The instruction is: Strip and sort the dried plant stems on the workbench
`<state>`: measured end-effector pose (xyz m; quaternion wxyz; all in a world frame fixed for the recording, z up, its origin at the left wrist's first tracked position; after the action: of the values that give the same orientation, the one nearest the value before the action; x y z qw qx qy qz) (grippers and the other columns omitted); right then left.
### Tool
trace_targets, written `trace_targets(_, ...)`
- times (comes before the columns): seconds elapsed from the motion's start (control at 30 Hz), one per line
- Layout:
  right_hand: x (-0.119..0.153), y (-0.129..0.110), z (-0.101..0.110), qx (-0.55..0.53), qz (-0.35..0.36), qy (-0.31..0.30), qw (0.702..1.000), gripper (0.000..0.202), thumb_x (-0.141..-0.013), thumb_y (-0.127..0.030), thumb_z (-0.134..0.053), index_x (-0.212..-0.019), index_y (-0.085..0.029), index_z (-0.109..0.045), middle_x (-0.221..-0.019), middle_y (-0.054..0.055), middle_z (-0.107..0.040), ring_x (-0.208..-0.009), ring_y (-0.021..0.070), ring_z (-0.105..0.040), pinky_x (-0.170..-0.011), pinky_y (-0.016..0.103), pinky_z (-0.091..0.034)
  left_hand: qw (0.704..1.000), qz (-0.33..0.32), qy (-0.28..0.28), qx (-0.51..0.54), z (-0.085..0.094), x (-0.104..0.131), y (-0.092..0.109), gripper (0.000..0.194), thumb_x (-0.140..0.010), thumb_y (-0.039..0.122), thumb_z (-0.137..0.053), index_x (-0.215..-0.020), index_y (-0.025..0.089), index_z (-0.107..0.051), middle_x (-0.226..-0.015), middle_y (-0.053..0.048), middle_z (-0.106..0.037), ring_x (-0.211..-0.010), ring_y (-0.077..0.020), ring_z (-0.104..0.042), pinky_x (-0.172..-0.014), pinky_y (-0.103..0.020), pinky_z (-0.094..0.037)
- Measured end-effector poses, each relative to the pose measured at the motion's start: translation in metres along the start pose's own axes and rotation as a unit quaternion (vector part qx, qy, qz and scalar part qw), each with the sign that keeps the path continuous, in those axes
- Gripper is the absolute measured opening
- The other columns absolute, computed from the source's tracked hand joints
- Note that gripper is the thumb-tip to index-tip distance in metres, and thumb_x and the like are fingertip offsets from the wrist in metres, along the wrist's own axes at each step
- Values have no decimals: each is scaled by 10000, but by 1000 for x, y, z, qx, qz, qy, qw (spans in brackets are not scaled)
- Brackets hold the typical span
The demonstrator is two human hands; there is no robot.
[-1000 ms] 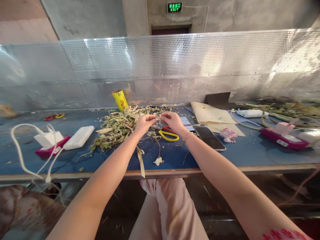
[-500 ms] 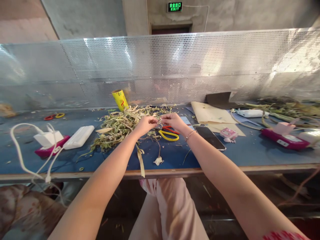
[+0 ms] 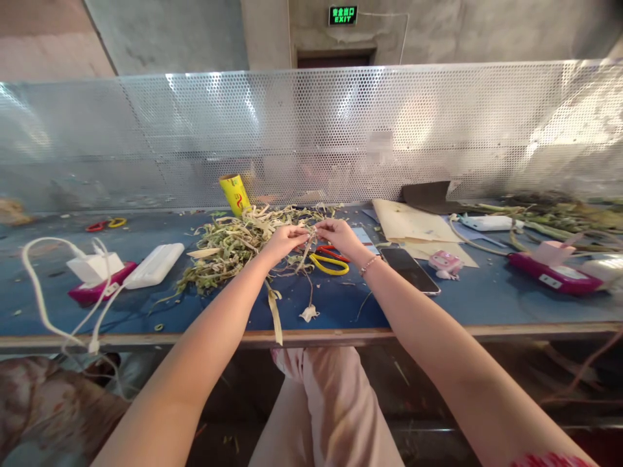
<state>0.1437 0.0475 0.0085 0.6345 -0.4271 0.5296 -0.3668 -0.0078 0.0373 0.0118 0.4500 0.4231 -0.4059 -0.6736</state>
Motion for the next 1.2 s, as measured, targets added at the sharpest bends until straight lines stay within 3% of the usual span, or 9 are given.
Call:
trace_targets(0.27, -1, -3, -1, 31, 54, 5, 998, 92, -665, -206, -555, -734, -156, -588, -598, -23, -568, -584, 92, -526, -649, 265, -455, 986, 87, -69, 127, -11, 11, 6, 204, -670, 276, -665, -759, 125, -560, -701, -22, -625, -612, -97, -575, -656, -274, -466)
trace_targets(0.4, -1, -4, 0, 46, 58, 2, 997, 108, -671, -218, -553, -748, -155, -594, -617, -11, -579, -602, 100, -538, -650, 269, -454, 982, 72, -86, 150, -12, 9, 5, 185, -706, 257, -629, -764, 135, -502, -710, -14, -610, -564, -73, -545, -591, -237, -440)
trace_targets(0.53, -1, -3, 1, 64, 60, -6, 996, 117, -676, -214, -548, -754, -157, -615, -632, -1, -596, -607, 104, -542, -650, 270, -456, 996, -10, -72, 46, -7, 2, 2, 155, -736, 249, -580, -784, 146, -475, -649, 29, -566, -420, -28, -390, -465, -196, -334)
trace_targets(0.63, -1, -3, 2, 68, 61, -12, 996, 131, -668, -194, -550, -765, -154, -630, -664, 7, -619, -617, 103, -550, -666, 269, -461, 991, -88, -50, -87, -3, 0, 4, 102, -758, 233, -535, -797, 155, -482, -646, 30, -560, -489, -54, -443, -525, -206, -361)
trace_targets(0.77, 1, -3, 3, 67, 50, -29, 996, 151, -665, -190, -557, -781, -147, -643, -683, 15, -639, -632, 105, -564, -682, 268, -467, 947, -177, -20, -268, -2, 6, 13, 76, -788, 220, -471, -785, 163, -521, -612, 28, -513, -540, -83, -452, -569, -226, -361)
trace_targets(0.9, 1, -2, 6, 75, 40, -60, 995, 169, -662, -202, -568, -794, -151, -661, -679, 14, -640, -633, 106, -566, -666, 261, -469, 902, -254, -18, -348, -4, 12, 20, 130, -814, 229, -437, -794, 165, -549, -702, -8, -543, -641, -107, -497, -629, -240, -383)
trace_targets(1.2, -1, 4, 7, 61, 8, -63, 996, 175, -652, -216, -589, -789, -147, -675, -667, 13, -639, -635, 104, -568, -659, 251, -479, 846, -277, -8, -456, -7, 11, 14, 198, -850, 248, -370, -864, 174, -553, -842, -54, -564, -765, -147, -523, -702, -281, -409)
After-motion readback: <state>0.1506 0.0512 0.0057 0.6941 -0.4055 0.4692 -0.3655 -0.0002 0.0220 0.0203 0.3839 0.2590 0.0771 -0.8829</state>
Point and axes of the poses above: each hand's wrist, its own x-axis away from the middle knuckle, its own z-axis out of the back of the hand, y = z × x, the point moved 3 cm from there along -x, towards the middle knuckle
